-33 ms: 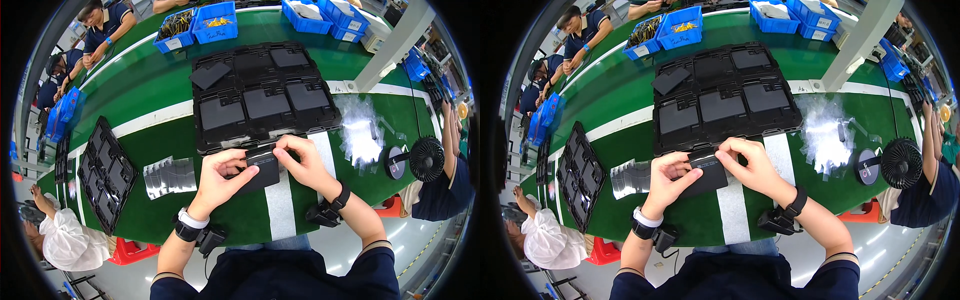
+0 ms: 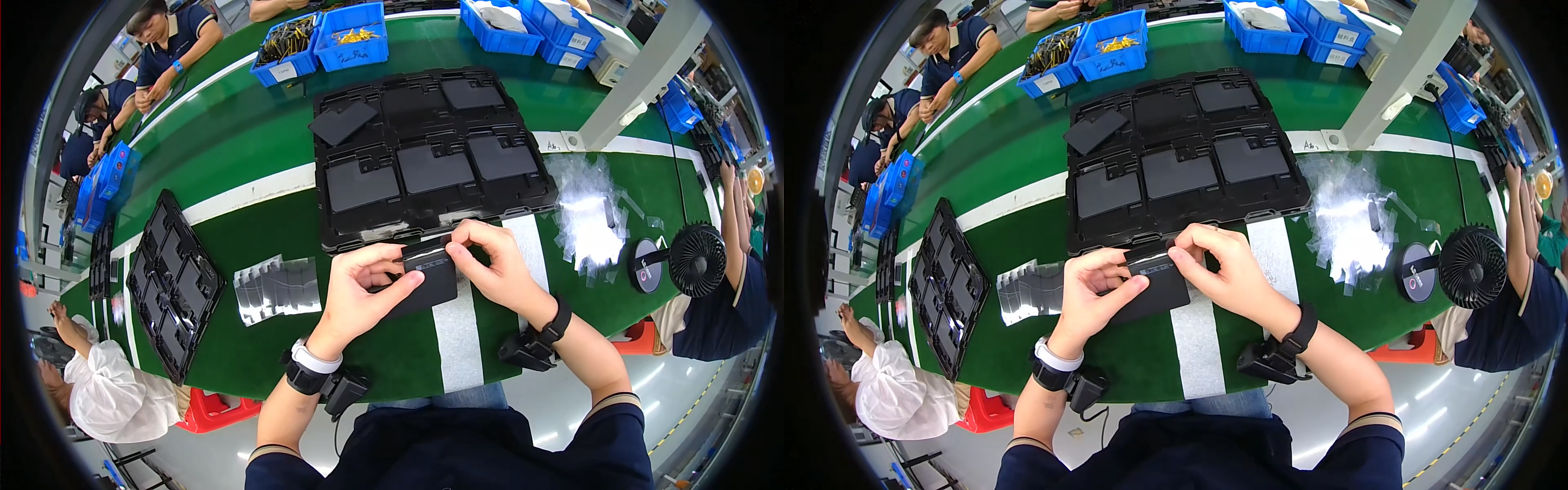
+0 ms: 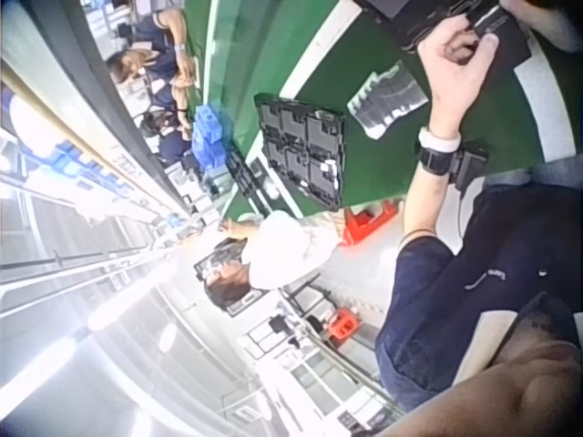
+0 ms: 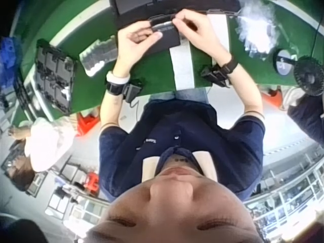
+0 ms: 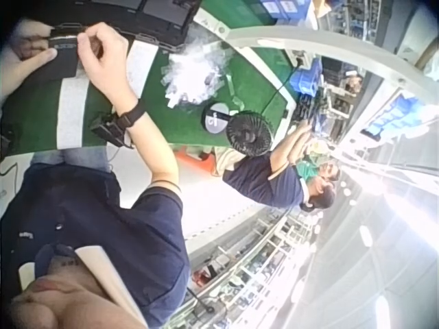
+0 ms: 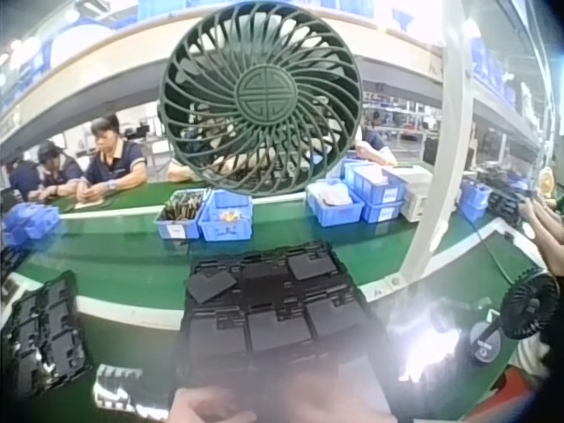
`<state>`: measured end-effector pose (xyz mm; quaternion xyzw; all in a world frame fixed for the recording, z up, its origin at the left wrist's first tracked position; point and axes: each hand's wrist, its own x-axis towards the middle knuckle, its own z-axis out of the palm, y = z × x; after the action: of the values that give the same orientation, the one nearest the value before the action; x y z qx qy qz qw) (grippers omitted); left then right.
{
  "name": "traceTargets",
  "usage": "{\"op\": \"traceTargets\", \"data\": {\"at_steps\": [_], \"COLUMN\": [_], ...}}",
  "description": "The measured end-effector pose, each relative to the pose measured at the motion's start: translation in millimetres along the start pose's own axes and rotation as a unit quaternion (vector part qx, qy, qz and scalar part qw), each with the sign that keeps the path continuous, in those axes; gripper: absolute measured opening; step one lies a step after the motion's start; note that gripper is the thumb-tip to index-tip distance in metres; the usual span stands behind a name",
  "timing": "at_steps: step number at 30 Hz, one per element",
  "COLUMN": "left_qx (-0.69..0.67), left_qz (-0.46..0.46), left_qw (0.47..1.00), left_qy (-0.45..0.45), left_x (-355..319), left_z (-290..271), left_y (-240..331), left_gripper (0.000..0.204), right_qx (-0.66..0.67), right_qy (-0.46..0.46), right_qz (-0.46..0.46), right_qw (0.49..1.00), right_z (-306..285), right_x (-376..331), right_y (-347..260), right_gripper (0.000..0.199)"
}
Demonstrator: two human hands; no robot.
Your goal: The recorder is assembling small black electronic component housings and applying silver labels or films to them on a factory assembly line.
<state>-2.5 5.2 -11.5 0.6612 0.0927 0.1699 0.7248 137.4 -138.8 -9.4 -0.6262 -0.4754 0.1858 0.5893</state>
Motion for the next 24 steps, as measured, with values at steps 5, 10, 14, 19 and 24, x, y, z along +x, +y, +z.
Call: {"op": "traceTargets", "data": {"at_steps": [5, 10, 14, 19, 24], "left_qx": [-0.016, -0.026, -0.088, -0.134, -0.104], "left_qz": [-0.009, 0.0, -0.02, -0.108, -0.124], "left_qw": [1.0, 1.0, 0.996, 0.985, 0.986], "left_qy": [-0.006, 0.008, 0.025, -0.006, 0.029], "left_x": [0.8, 2.6, 2.7, 5.2, 9.0], "left_z": [0.3, 0.8, -2.3, -9.3, -6.2], "left_y": [-0.8, -1.8, -0.8, 6.2, 12.9], "left_gripper": [0.029, 0.027, 0.019, 0.015, 0.014], "right_qx": [0.109, 0.171, 0.223, 0.305, 0.362], "right_qy": [-0.03, -0.133, -0.094, -0.116, -0.176], "right_qz": [0.112, 0.159, 0.162, 0.149, 0.108], "right_qw": [0.987, 0.963, 0.957, 0.933, 0.909], "right_z": [-0.4, 5.3, 4.4, 1.8, 1.1], "right_x": [-4.6, -3.8, -4.0, -4.4, -9.1], "right_y": [4.8, -0.3, 0.5, -2.2, -1.9], "right_gripper": [0.01, 0.028, 0.025, 0.024, 0.026]}}
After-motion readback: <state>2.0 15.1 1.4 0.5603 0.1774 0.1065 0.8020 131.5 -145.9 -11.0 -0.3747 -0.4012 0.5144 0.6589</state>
